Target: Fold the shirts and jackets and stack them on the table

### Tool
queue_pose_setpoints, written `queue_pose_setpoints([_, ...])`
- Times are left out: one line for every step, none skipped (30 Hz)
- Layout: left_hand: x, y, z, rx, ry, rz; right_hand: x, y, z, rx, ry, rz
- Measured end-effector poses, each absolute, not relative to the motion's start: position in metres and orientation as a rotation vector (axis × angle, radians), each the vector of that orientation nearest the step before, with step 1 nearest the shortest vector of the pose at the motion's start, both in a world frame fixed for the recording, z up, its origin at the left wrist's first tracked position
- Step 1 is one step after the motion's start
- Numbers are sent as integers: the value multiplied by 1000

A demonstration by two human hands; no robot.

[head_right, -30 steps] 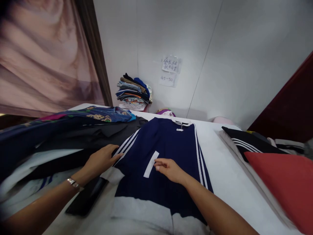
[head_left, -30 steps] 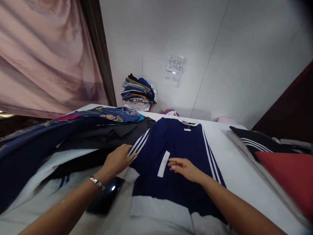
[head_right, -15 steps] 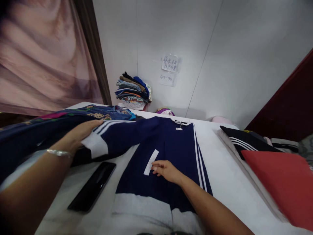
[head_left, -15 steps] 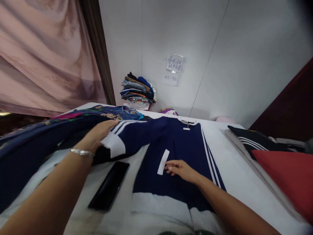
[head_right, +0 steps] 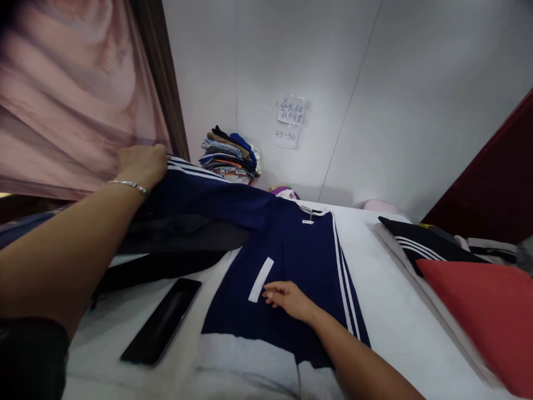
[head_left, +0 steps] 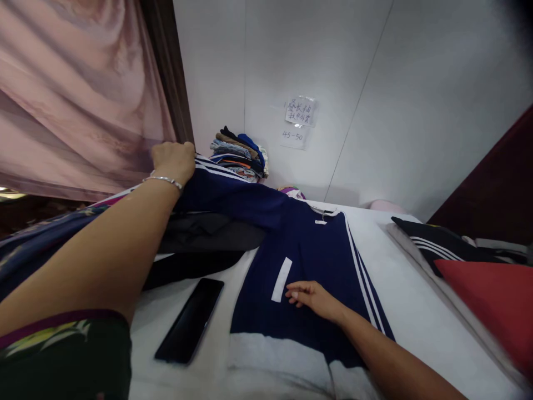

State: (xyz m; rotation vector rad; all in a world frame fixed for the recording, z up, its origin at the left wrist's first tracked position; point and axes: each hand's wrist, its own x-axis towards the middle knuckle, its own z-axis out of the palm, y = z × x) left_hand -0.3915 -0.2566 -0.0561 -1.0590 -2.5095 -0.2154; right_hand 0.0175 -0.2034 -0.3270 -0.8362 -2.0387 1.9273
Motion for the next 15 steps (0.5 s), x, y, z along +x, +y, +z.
queue_pose_setpoints([-388, -251, -50, -1071, -2498, -227, 18, -203, -326, -835, -2040, 1929])
queue_pose_setpoints([-384, -245, -44, -1093, -2473, -243, 18, -203, -324, -832, -2042, 1930])
queue_pose_setpoints([-379, -240, -39, -1114, -2439, -268, 18, -203, -321, -828, -2044, 1930])
queue_pose_setpoints([-374, -235, -35, -1133, -2403, -303, 19, -202, -316, -821, -2042, 1927])
queue_pose_setpoints([-368, -230, -30, -1160, -2373, -346, 19, -201, -310, -809, -2039, 1919])
queue_pose_setpoints([-361, -226, -27, -1192, -2356, -401, 19, -198, -303, -793, -2031, 1901])
queue_pose_setpoints([-354, -222, -23, -1229, -2356, -471, 18, -193, -296, -780, -2018, 1876])
queue_pose_setpoints([-346, -220, -21, -1277, -2372, -561, 17, -188, -290, -770, -1998, 1845])
queue_pose_setpoints([-338, -219, -19, -1325, -2391, -676, 15, -181, -283, -765, -1973, 1814])
queue_pose_setpoints([-331, -218, -17, -1367, -2410, -812, 12, -172, -279, -766, -1944, 1791])
queue_pose_setpoints([-324, -219, -17, -1391, -2430, -959, 8, -163, -275, -774, -1912, 1777])
queue_pose_setpoints([-319, -220, -16, -1394, -2450, -1104, 2, -154, -274, -785, -1881, 1776])
queue_pose_setpoints([-315, -221, -16, -1382, -2470, -1228, -6, -145, -274, -800, -1854, 1783])
queue_pose_setpoints([-313, -222, -17, -1365, -2485, -1322, -15, -136, -276, -815, -1832, 1796])
queue_pose_setpoints([-313, -222, -17, -1352, -2493, -1379, -25, -129, -279, -835, -1815, 1806])
